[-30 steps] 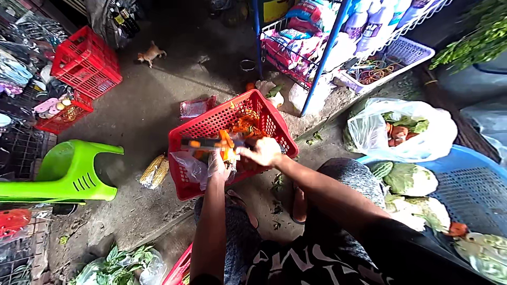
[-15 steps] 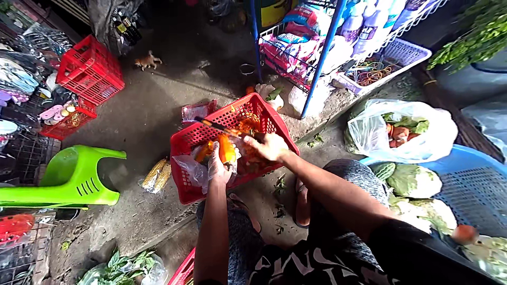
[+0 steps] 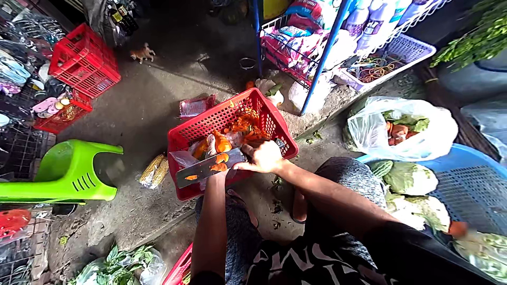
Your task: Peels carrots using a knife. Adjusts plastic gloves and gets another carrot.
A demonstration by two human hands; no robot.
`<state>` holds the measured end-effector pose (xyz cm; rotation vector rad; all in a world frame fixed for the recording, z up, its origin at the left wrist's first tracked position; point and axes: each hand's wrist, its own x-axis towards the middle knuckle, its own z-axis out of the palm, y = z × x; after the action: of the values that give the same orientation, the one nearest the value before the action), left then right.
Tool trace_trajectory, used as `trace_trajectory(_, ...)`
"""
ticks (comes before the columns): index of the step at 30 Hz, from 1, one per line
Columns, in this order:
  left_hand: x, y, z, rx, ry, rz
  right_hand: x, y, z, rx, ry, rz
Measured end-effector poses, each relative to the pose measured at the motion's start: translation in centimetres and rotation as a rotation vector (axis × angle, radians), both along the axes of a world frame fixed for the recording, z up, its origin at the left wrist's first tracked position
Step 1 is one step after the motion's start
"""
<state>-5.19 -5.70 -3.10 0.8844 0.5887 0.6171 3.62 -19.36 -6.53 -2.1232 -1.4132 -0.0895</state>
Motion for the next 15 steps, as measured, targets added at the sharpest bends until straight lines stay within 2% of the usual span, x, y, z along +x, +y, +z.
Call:
trace_trajectory(2, -0.4, 1.1, -1.7, -0.15, -0.06, -0.046, 0.7, -0.1, -0.3, -0.066, 0.096, -0.051)
trace_trajectory(3, -0.3, 1.3, -1.8, -0.195, -0.051, 0.008, 1.3, -0.1, 0.1, -0.159, 0.201, -0.09)
trace_trajectory(5, -0.2, 1.3, -1.0, -0.237, 0.032, 0.065, 3.1, -0.2, 1.7, -0.373, 0.455, -0.195)
trace_trajectory(6, 0.0, 1.1, -0.8, -0.242, 0.082, 0.081, 3.8, -0.3, 2.2, -0.424, 0.512, -0.23)
trace_trajectory(8, 0.1, 0.7, -1.0, -0.208, 0.121, 0.074, 3.1, -0.4, 2.8, -0.387, 0.481, -0.188)
trace_trajectory(12, -0.4, 0.0, -1.3, -0.167, 0.014, -0.049, 0.6, -0.3, 3.3, -0.314, 0.375, 0.0)
trace_trajectory(15, -0.4, 0.0, -1.2, -0.158, 0.159, 0.063, 1.5, -0.1, 2.5, -0.351, 0.427, 0.007)
